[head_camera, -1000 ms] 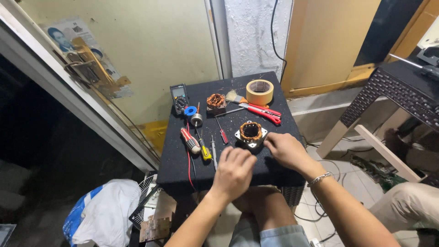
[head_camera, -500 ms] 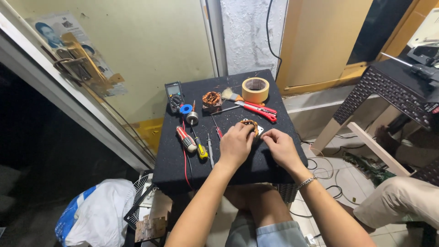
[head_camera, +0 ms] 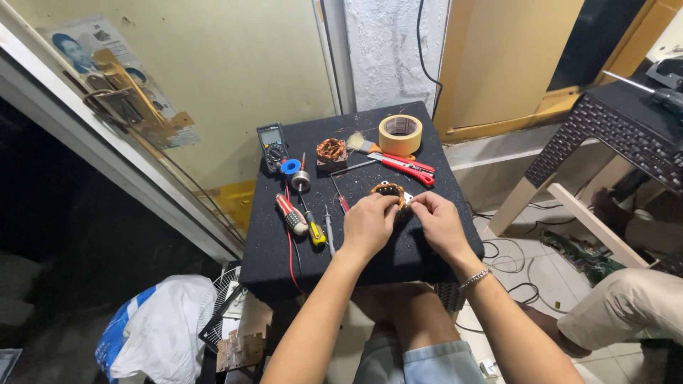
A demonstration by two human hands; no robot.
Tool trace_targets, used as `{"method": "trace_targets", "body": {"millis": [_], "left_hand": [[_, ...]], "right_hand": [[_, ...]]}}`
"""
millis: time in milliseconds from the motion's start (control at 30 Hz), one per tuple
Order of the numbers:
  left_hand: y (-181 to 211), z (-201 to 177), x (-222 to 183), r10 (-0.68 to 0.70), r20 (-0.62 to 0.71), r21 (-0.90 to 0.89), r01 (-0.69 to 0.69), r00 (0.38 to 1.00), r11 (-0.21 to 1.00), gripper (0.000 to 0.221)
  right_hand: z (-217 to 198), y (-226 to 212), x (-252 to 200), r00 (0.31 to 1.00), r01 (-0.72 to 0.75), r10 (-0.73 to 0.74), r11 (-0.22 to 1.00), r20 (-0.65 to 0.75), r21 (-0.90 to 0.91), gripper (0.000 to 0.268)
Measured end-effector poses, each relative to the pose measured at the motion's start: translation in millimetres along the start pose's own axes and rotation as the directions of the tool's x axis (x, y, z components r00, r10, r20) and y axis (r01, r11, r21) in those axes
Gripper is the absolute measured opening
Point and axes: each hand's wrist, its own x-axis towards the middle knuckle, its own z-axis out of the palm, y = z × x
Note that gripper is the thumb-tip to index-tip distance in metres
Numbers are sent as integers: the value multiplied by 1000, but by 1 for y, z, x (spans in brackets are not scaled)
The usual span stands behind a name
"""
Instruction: Assembling and repairing a coil component using various hand tools and a multimeter on a workbench.
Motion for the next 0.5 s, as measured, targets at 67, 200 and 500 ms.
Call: {"method": "trace_targets", "body": {"millis": [67,200,500], "left_hand": [[2,-5,2,-78,39,-89,81,996,993,20],[14,-14,8,-184,23,-236,184,983,954,19],[3,2,15,-262,-36,-307,238,964,921,11]], "right_hand": [[-1,-4,-3,1000,16,-16,1000,21,6,16],[3,5,-8,999,28,-29,1000,16,14,15],[9,7,-26,967,256,-252,945,42,-205,14]]}}
